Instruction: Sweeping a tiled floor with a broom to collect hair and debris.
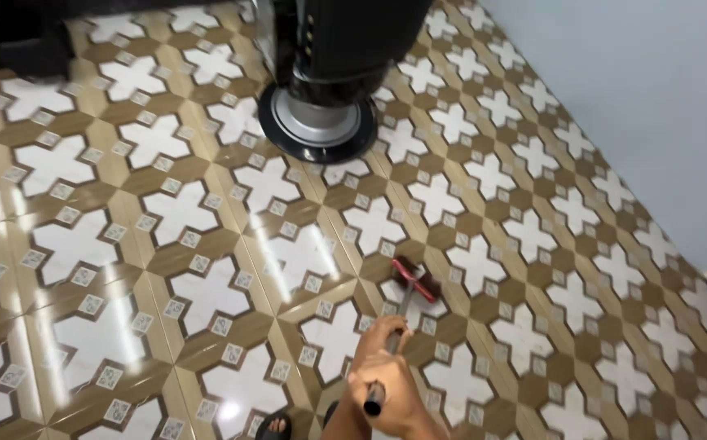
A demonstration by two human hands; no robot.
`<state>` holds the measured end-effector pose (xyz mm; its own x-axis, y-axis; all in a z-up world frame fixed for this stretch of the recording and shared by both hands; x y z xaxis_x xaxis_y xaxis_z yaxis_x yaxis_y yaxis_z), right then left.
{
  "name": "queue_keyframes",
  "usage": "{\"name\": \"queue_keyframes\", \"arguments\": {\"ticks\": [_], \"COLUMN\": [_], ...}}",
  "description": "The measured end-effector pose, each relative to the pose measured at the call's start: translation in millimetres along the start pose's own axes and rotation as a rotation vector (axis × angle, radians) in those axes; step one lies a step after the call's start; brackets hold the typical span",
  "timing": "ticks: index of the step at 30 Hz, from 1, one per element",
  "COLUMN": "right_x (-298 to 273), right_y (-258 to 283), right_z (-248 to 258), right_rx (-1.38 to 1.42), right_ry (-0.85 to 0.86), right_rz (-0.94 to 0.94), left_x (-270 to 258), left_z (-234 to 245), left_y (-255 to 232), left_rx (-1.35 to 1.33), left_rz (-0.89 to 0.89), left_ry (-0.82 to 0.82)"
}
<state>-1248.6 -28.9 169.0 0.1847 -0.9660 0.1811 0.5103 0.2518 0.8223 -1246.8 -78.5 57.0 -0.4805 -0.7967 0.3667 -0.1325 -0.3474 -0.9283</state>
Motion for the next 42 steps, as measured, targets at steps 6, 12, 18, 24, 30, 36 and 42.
{"name": "queue_keyframes", "arguments": {"ticks": [6,12,18,24,30,36,42], "right_x": [32.7,73.6,66.9,79.2,161.6,196.7,220.8], "right_y": [83.5,52.2,-62.7,-174.3,-61.4,39.0,95.2], "right_z": [49.4,-19.6,-192.8,-98.5,-25.1,-62.2,-25.9], "right_rx": [0.151,0.945,1.149,0.831,0.27,-0.131,0.399], "right_ry": [-0.058,-0.204,0.063,-0.156,0.092,0.14,0.0], "right_rz": [0.069,0.061,-0.003,-0.463,-0.044,0.13,0.267], "left_x": [33.7,-50.1,-200.1,-85.6,74.3,121.3,63.9], "left_z": [32.3,190.9,293.9,205.0,124.4,194.6,275.8], "left_y": [15.3,23.2,141.6,160.4,167.0,23.0,9.7], "left_rx": [0.155,0.51,0.707,0.524,0.208,0.166,0.364], "left_rz": [0.157,0.441,0.807,0.333,0.22,-0.009,0.103], "left_ry": [0.159,0.115,-0.069,-0.504,-0.354,-0.159,-0.092]}}
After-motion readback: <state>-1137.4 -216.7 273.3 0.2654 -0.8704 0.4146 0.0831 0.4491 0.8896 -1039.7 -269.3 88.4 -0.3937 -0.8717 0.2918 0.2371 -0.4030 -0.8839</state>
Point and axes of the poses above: each hand's wrist, its own x-axis towards the middle knuckle, its own z-axis out of the back of the hand, y = z × x, the point moved 10 cm from there along x, towards the middle knuckle, and after that the axes turned 9 degrees about y, right-handed, at the moved point
